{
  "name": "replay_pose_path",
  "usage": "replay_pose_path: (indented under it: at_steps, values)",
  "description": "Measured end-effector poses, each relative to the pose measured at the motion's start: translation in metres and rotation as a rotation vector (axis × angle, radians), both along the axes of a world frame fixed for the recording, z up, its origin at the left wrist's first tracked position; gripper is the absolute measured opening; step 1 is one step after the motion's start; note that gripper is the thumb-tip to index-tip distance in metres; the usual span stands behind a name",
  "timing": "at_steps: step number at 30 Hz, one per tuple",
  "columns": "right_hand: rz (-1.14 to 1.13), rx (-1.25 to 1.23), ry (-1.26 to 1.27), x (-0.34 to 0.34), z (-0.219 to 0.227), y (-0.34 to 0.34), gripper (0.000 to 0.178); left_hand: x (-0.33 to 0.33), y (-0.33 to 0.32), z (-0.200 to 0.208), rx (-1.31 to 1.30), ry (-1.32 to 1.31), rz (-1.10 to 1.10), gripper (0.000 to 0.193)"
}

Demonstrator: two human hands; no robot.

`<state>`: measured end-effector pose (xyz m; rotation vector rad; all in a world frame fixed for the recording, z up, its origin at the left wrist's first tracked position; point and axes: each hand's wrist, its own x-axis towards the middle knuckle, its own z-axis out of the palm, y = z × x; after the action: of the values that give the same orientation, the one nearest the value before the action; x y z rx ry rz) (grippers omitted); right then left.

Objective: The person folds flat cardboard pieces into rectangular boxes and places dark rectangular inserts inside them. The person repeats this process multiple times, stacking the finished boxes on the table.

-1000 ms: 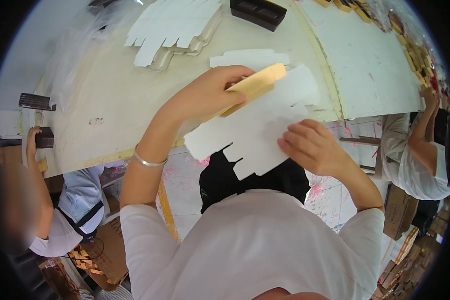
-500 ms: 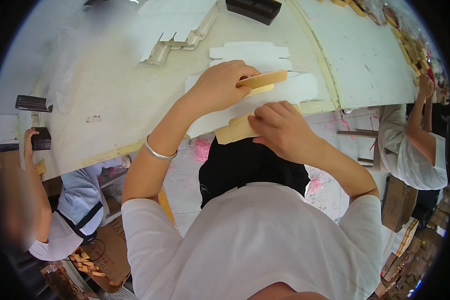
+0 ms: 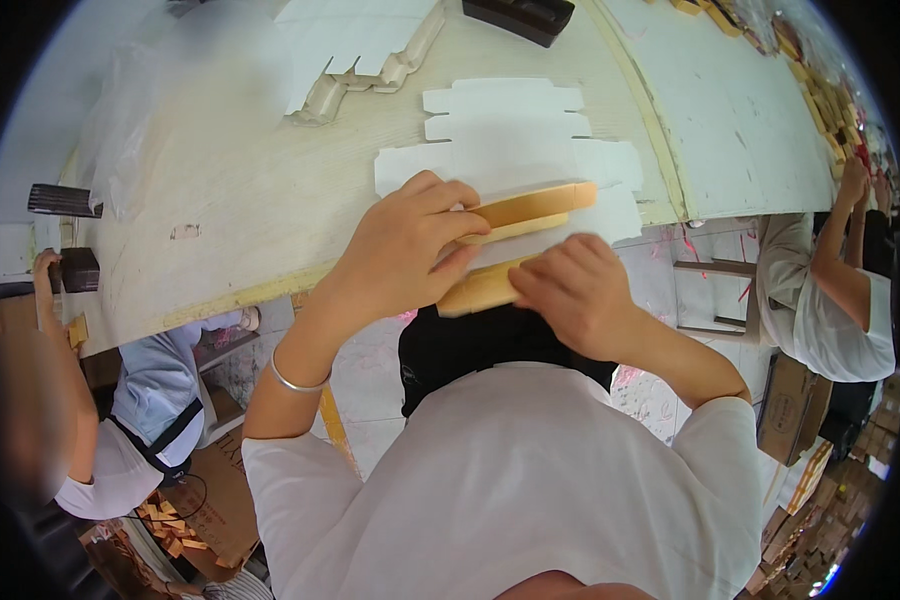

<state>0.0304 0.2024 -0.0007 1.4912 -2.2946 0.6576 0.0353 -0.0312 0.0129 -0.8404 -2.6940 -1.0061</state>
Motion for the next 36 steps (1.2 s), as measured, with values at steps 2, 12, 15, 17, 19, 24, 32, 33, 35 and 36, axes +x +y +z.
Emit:
replay_pose_path:
  at_steps: [2, 12, 15, 17, 19, 24, 32, 33, 35, 36]
  values:
    - [-0.009, 0.107, -0.125, -0.008, 0.018, -0.007, 0.012, 0.0, 0.001, 0.01, -0.025, -0.036, -0.035, 0.027]
    - [0.043, 0.161, -0.549, -0.036, 0.033, -0.016, 0.01, 0.016, 0.011, -0.005, -0.022, 0.022, 0.061, 0.021]
    - [-0.04, 0.115, -0.148, -0.025, 0.036, -0.005, 0.013, 0.017, 0.016, -0.004, -0.057, 0.208, 0.147, 0.017]
    - [-0.104, 0.069, 0.094, -0.026, 0.037, -0.006, 0.017, 0.015, 0.022, -0.001, -0.097, 0.4, 0.246, 0.016]
    - [-0.114, -0.007, 0.135, -0.045, 0.03, -0.011, 0.021, -0.003, 0.026, 0.008, -0.138, 0.641, 0.363, 0.015]
    - [-0.009, -0.001, -0.009, -0.061, -0.001, -0.01, 0.02, -0.006, 0.016, -0.028, -0.213, 0.459, 0.249, 0.02]
    - [-0.121, 0.049, -0.056, -0.049, 0.001, -0.007, 0.014, -0.003, 0.023, -0.027, 0.007, 0.249, 0.223, 0.013]
    - [-0.132, 0.051, -0.092, -0.051, 0.004, -0.009, 0.012, -0.006, 0.022, -0.026, -0.012, 0.241, 0.232, 0.012]
    - [-0.173, 0.117, -0.19, -0.063, 0.005, -0.012, 0.009, -0.017, 0.022, -0.024, -0.05, 0.226, 0.248, 0.013]
    - [-0.193, 0.151, -0.239, -0.07, 0.004, -0.015, 0.008, -0.023, 0.023, -0.025, -0.131, 0.169, 0.287, 0.013]
